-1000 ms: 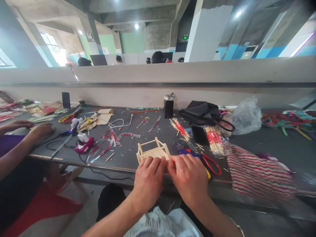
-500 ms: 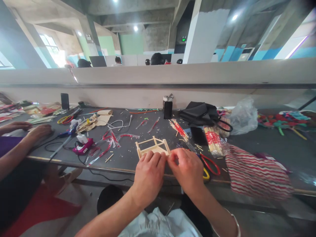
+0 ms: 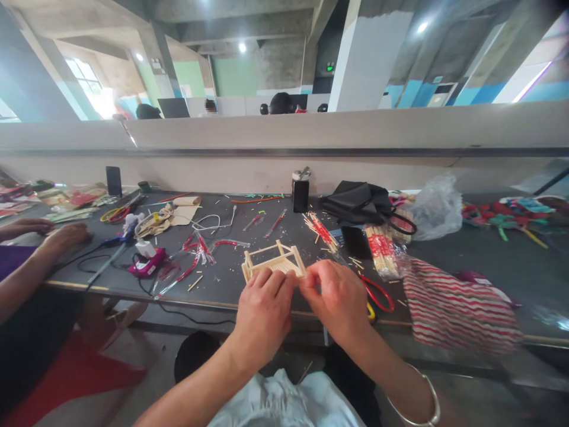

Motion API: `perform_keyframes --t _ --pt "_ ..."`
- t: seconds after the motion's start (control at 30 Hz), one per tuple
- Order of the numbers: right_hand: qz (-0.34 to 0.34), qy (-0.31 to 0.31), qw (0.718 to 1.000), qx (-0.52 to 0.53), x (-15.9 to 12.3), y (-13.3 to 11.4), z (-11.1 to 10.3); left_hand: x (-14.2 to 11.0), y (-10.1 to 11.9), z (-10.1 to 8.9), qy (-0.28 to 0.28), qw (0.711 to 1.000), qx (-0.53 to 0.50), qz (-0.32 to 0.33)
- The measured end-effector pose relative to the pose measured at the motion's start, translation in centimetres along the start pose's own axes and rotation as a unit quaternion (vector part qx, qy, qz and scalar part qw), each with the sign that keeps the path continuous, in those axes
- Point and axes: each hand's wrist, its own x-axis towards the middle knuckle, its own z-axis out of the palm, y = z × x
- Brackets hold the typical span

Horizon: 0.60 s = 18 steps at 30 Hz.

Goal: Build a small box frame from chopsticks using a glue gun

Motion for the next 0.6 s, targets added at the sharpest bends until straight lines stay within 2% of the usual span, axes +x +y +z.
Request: perform_keyframes --t 0.1,0.2,0.3,0.37,0.43,0.5,0.57,0.6 --pt "0.060 0.004 0.994 0.086 0.1 -0.1 -0.2 0.1 -0.1 -0.1 0.025 1.000 -0.018 -0.007" --pt "0.061 -0.035 0.983 0.167 0.3 0.1 -1.1 0.3 -0.3 -0.4 0.055 0.997 -0.047 -0.002" --pt "0.088 -0.058 0.969 0.222 0.0 2.0 -1.8 0.2 -0.7 -0.9 0.086 0.993 -0.081 -0.001" --pt "0.123 -0.048 0.975 0.178 -0.9 4.8 -1.4 -0.1 -1.1 -1.4 0.107 0.989 -0.099 -0.004" --pt "0.150 -0.063 0.985 0.051 -2.3 8.2 -0.6 -0.5 -1.6 -1.8 0.122 0.987 -0.108 -0.005" --pt "0.176 -0.145 0.972 -0.060 -4.2 11.5 0.5 -0.9 -2.0 -2.1 0.129 0.985 -0.110 -0.010" --pt "0.182 -0.235 0.949 -0.103 -6.1 13.8 1.5 -1.2 -2.3 -2.2 0.135 0.985 -0.108 -0.014" --pt "0.183 -0.251 0.945 -0.105 -7.0 14.5 1.9 -1.2 -2.4 -2.2 0.138 0.984 -0.108 -0.016"
